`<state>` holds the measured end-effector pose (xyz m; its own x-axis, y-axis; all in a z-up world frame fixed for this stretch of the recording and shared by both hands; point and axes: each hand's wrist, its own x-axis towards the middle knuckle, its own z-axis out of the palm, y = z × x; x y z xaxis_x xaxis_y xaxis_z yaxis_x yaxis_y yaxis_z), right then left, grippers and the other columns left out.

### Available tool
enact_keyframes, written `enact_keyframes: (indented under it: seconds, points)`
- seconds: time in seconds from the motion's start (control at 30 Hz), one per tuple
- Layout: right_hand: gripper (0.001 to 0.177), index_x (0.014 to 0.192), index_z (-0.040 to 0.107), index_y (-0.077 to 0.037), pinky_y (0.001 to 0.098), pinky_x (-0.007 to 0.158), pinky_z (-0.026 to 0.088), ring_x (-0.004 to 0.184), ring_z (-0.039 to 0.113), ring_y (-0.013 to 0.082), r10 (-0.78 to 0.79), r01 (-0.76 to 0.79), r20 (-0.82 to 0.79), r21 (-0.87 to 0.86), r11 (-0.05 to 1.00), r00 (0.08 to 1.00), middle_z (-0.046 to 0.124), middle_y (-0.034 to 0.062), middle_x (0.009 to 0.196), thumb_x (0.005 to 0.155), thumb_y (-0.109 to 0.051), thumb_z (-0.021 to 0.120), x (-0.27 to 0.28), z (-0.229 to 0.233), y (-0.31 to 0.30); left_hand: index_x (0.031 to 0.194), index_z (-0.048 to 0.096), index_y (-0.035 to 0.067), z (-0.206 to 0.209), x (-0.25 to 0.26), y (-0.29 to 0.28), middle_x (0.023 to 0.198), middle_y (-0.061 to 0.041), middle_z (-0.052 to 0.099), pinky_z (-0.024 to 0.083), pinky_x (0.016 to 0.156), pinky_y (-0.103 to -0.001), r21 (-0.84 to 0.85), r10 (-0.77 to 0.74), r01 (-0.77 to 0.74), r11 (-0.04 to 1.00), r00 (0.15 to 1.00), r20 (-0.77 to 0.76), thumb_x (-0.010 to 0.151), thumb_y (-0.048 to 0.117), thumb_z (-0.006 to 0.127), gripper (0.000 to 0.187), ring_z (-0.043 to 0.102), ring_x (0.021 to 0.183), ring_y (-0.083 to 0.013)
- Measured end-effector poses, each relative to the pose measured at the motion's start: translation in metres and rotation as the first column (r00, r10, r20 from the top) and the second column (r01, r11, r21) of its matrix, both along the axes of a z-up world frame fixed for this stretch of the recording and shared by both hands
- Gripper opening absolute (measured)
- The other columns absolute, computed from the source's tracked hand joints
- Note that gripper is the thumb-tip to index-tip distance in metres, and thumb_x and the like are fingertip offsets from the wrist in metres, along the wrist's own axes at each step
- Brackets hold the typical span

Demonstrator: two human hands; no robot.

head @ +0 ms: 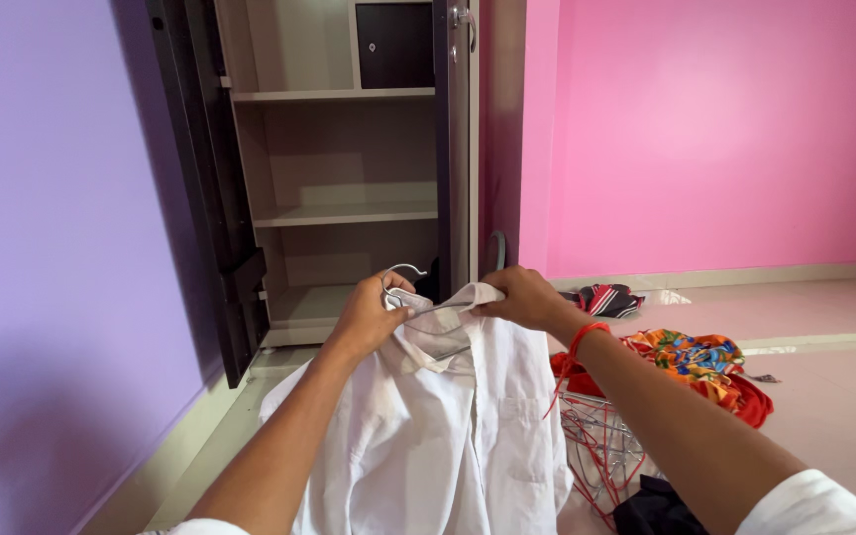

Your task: The person sits on the floor and hangs a white shirt on a hanger, adjusting the collar and sleeves. They then pick up a plaid shirt, button it, and prepare it for hanging.

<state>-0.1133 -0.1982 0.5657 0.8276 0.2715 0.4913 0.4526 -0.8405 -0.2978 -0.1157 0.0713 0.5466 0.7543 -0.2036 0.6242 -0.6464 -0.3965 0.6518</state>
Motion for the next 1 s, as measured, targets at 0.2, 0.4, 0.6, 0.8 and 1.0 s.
enact_keyframes:
  seconds: [0.2,0.4,0.6,0.8,1.0]
  points:
    - [0.022,0.099,0.079,-0.011,0.0474,0.082,0.054,0.095,0.068,0.0351,0.201,-0.163,0.300,-0.146,0.976,0.933,0.077,0.0125,0.094,0.083,-0.026,0.077,0.006,-0.009,0.014,0.105,0.068,0.008,-0.008,0.031,-0.001,0.090,-0.006,0.074,0.056,0.077,-0.033,0.097,-0.072,0.079,0.992,0.995,-0.065,0.079,0.004,0.078,0.027,0.070,0.085,-0.0155]
    - [0.024,0.107,0.069,-0.006,0.0432,0.085,0.055,0.095,0.073,0.0338,0.183,-0.187,0.041,0.127,0.974,0.982,0.074,0.0162,0.098,0.092,-0.025,0.069,0.014,-0.026,0.025,0.098,0.072,0.004,-0.009,0.026,-0.016,0.090,-0.007,0.077,0.055,0.078,-0.032,0.153,-0.075,0.072,0.986,0.997,0.018,0.082,0.006,0.077,0.017,0.072,0.086,-0.0156]
    - [0.041,0.112,0.063,-0.002,0.0401,0.089,0.054,0.101,0.071,0.0261,0.249,-0.247,-0.006,0.103,0.963,0.968,0.073,0.0183,0.107,0.084,-0.026,0.081,-0.002,-0.015,0.031,0.099,0.073,0.004,0.006,0.008,-0.028,0.089,-0.007,0.076,0.055,0.074,-0.034,-0.125,-0.129,0.129,0.984,0.992,0.005,0.084,0.008,0.073,0.015,0.070,0.083,-0.0162]
    - [0.039,0.114,0.068,-0.001,0.0386,0.090,0.054,0.100,0.070,0.0232,0.211,-0.204,0.002,0.256,0.945,0.977,0.075,0.0135,0.106,0.085,-0.024,0.081,0.003,-0.016,0.004,0.104,0.074,0.002,0.001,0.041,0.015,0.087,-0.008,0.071,0.049,0.070,-0.032,0.106,-0.099,0.119,0.987,0.979,-0.179,0.095,0.037,0.074,0.036,0.060,0.079,-0.0138]
    - [0.032,0.109,0.071,0.000,0.0355,0.083,0.053,0.090,0.066,0.0169,0.214,-0.155,-0.115,0.387,0.909,0.970,0.075,0.0104,0.097,0.087,-0.021,0.078,-0.003,-0.007,0.003,0.098,0.077,0.004,-0.005,0.027,0.028,0.082,-0.012,0.077,0.053,0.071,-0.037,0.174,0.110,-0.113,0.978,0.994,0.025,0.092,0.023,0.069,0.021,0.069,0.076,-0.0196]
